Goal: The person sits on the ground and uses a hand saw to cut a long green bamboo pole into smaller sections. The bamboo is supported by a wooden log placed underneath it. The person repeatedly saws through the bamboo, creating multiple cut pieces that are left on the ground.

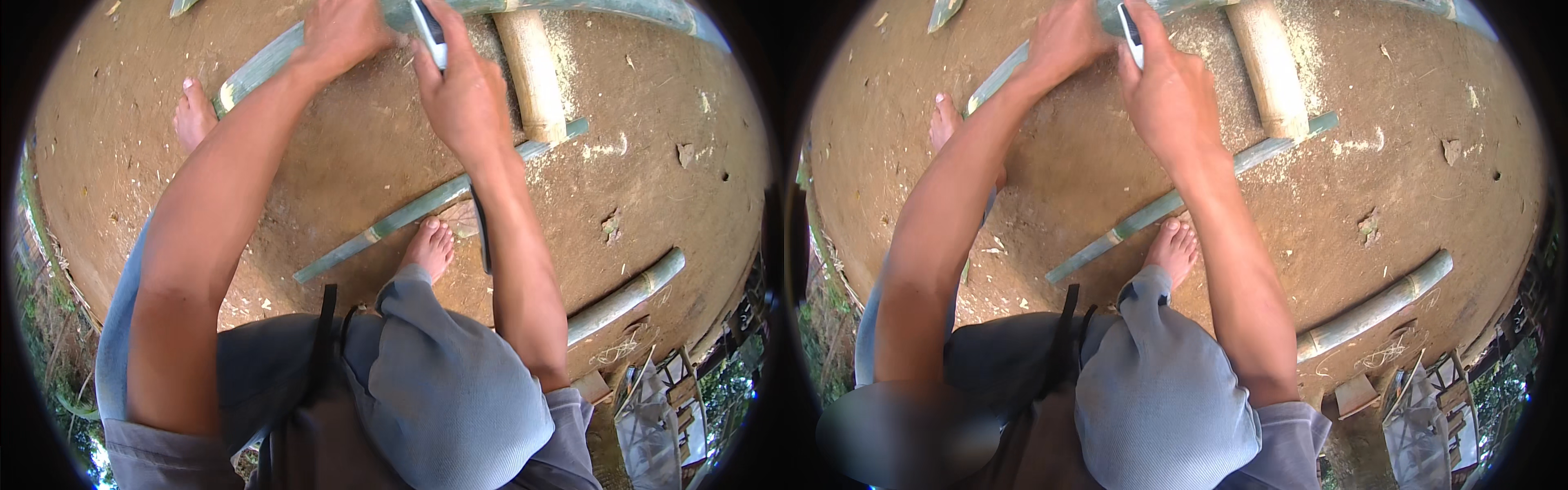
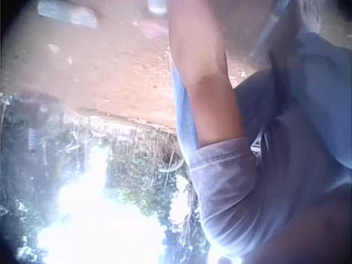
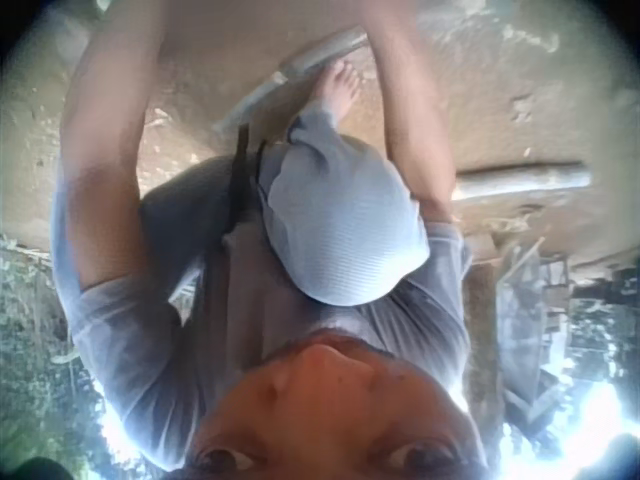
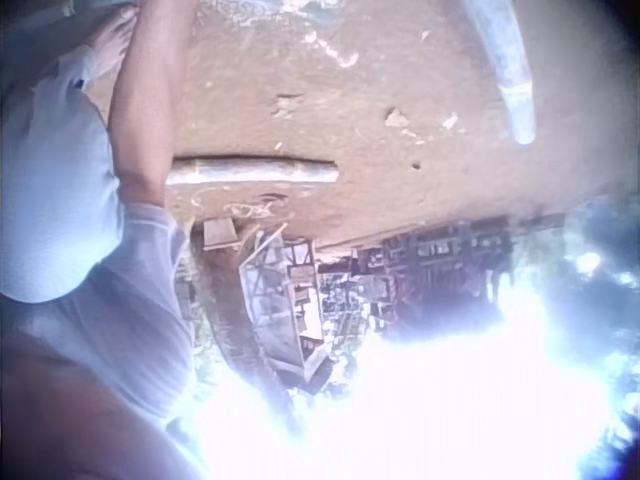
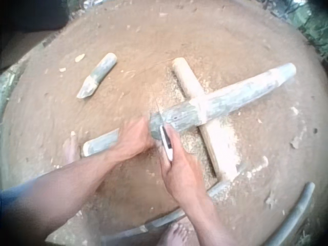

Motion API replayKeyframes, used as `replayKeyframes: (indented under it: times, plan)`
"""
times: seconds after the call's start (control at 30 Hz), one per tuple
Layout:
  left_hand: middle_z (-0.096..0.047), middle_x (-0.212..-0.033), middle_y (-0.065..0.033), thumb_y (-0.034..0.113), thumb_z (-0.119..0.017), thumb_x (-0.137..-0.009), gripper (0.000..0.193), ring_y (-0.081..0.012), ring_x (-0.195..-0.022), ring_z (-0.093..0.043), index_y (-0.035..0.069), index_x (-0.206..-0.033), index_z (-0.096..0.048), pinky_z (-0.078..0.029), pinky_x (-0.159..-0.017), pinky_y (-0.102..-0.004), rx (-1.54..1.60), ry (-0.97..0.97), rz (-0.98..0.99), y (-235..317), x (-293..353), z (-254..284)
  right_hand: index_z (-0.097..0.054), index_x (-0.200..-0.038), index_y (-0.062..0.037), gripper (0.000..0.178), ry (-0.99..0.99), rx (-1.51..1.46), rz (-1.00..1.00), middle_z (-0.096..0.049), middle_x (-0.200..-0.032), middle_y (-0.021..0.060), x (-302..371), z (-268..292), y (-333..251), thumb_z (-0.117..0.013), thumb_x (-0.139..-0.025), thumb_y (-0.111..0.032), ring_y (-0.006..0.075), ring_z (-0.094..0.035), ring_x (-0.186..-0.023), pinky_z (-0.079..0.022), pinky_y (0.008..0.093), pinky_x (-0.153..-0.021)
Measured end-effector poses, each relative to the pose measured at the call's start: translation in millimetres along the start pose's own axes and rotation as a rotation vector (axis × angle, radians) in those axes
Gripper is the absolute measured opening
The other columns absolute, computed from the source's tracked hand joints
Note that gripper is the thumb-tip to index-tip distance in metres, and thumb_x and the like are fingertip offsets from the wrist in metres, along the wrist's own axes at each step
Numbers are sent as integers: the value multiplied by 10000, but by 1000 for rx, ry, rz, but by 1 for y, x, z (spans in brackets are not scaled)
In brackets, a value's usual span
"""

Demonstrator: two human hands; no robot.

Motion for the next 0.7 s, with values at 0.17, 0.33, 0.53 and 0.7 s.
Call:
replayKeyframes:
  times: [0.17, 0.33, 0.53, 0.7]
  plan:
    - [-696, -856, -311, 166, -853, -658, 351, -459, -899, -700, -81, -864, -715, -550, -834, -532, -129, 72, -60, -5, 10, 3, -391, -1556, -200, 646, 33, 93, 126, -615, -1382, 193, 123, 33, 24, -639, -968, -99, 328, -757, -906, -654, 400, -723]
    - [-716, -918, -295, 365, -858, -694, 596, -440, -904, -707, -84, -1040, -672, -545, -858, -511, -92, 9, 18, 15, 5, 7, -446, -1493, -253, 523, 83, -27, 26, -734, -976, 234, 9, -6, 13, -605, -1001, -172, 425, -731, -876, -590, 494, -677]
    - [-703, -1080, -274, 382, -916, -654, 745, -410, -1048, -683, -75, -1167, -627, -535, -914, -492, -110, 19, -33, 1, 7, 3, -408, -1512, -255, 530, 20, -38, 59, -710, -861, 269, 0, -5, 8, -588, -1014, -234, 467, -707, -834, -572, 523, -733]
    - [-703, -1127, -272, 391, -910, -629, 756, -414, -1093, -674, -48, -1181, -638, -532, -952, -469, 132, -425, 48, -4, -13, 17, -367, -1531, -239, 522, -54, -11, -55, -713, -1020, 266, 2, 0, -7, -543, -1040, -270, 493, -686, -926, -554, 544, -797]
Point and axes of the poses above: each hand's wrist, its own x-axis away from the middle knuckle, its own z-axis out of the back of the hand, y = z × x, the point moved 3 cm from there along -x, towards the middle knuckle
